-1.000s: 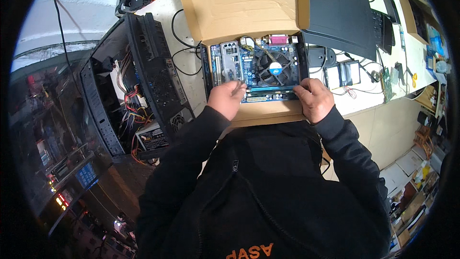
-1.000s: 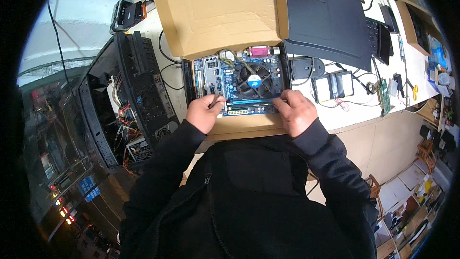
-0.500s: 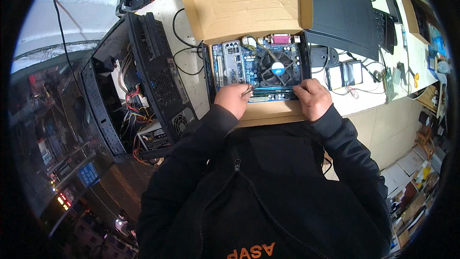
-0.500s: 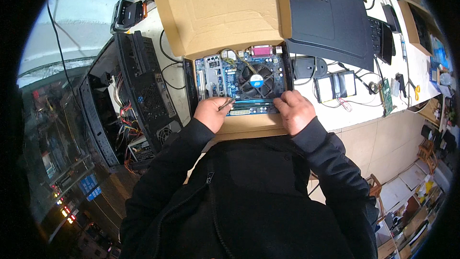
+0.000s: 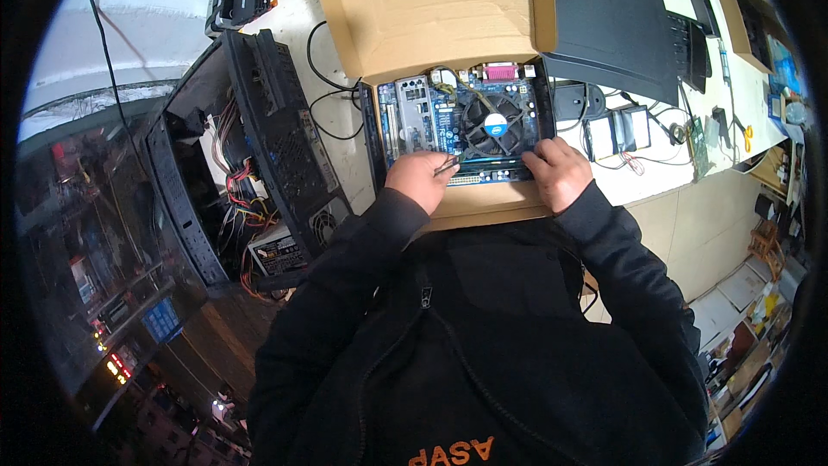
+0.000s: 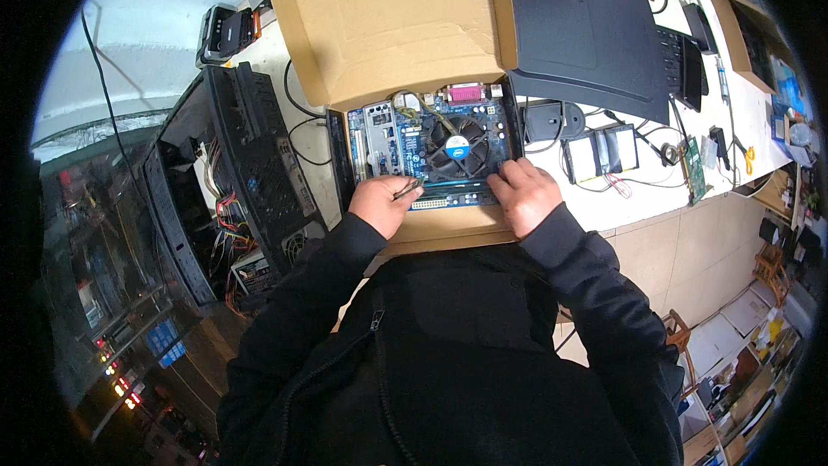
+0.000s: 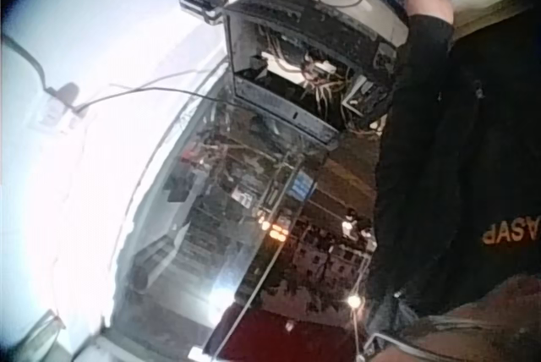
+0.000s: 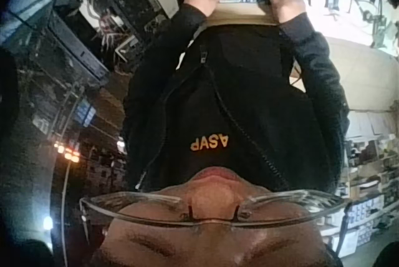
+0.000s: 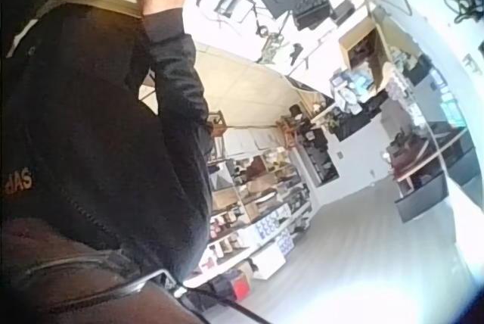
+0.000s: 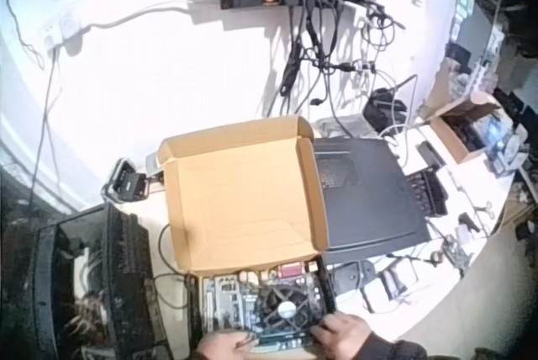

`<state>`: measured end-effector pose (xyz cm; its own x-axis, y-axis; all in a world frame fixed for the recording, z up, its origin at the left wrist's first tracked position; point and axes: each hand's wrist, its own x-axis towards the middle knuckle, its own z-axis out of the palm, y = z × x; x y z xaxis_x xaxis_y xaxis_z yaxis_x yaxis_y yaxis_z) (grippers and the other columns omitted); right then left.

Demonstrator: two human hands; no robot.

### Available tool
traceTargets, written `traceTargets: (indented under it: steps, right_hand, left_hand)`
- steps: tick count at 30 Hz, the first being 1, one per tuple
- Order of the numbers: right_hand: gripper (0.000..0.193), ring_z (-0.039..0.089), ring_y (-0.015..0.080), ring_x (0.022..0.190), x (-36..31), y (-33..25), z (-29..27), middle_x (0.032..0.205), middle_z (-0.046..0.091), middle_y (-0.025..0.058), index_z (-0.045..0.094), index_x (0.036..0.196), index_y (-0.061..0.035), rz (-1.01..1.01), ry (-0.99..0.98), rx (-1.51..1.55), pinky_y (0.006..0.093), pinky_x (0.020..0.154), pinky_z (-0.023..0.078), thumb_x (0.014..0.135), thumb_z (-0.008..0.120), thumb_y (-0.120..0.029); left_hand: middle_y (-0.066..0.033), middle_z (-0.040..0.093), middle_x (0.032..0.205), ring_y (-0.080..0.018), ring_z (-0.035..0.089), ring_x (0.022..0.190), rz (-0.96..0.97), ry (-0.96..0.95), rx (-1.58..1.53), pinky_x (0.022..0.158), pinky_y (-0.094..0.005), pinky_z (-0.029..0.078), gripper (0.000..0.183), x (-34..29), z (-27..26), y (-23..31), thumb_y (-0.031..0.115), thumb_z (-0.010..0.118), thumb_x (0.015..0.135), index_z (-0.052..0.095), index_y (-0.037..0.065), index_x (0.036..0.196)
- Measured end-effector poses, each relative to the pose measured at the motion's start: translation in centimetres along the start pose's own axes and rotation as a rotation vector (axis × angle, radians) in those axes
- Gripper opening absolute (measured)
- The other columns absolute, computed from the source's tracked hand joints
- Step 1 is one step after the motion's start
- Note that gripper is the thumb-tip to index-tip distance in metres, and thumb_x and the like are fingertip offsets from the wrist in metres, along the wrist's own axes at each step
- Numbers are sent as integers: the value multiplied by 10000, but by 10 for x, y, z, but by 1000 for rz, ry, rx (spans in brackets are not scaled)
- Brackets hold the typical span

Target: The person assembles a desktop computer by connecting power cables to the motherboard and installing RAM sticks. They use a screwdriver to secure components and place the motherboard into a cardboard box.

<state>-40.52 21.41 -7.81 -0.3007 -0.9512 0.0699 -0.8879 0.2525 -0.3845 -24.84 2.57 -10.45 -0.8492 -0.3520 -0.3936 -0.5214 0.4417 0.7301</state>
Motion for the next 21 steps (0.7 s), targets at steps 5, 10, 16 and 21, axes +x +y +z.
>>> traceTargets:
  steps: [5, 10, 16, 21]
  right_hand:
    - [242, 527, 226, 769, 1, 0, 2, 784, 519, 68, 628, 865, -9, 23, -3, 9, 310, 646, 480, 632, 577, -47]
    - [155, 572, 274, 764, 0, 7, -1, 817, 571, 102, 612, 851, -8, 119, 212, 305, 335, 677, 490, 696, 617, 3]
    - [253, 608, 170, 739, -25, 33, 3, 862, 629, 133, 602, 963, 37, 875, 246, 616, 280, 628, 483, 798, 635, -152]
    - [573, 612, 208, 792, -15, 22, 12, 905, 632, 178, 548, 1068, 89, 1015, -224, 871, 296, 681, 494, 776, 678, -387]
  left_hand:
    - [-176, 619, 764, -300, 607, 684, -88, -18, 47, 616, -324, 463, 174, 5, 4, 1, 171, 626, 808, 647, 17, 888]
    - [-181, 618, 766, -303, 607, 681, -34, 2, 88, 614, -330, 463, 170, 5, 4, -3, 175, 629, 804, 650, 28, 887]
    - [-163, 613, 778, -339, 588, 755, -97, -42, 4, 659, -380, 464, 163, 7, 2, -3, 211, 595, 803, 645, 60, 839]
    - [-158, 623, 790, -329, 599, 752, -136, -71, 42, 659, -367, 471, 176, 9, 0, 0, 217, 609, 797, 659, 67, 875]
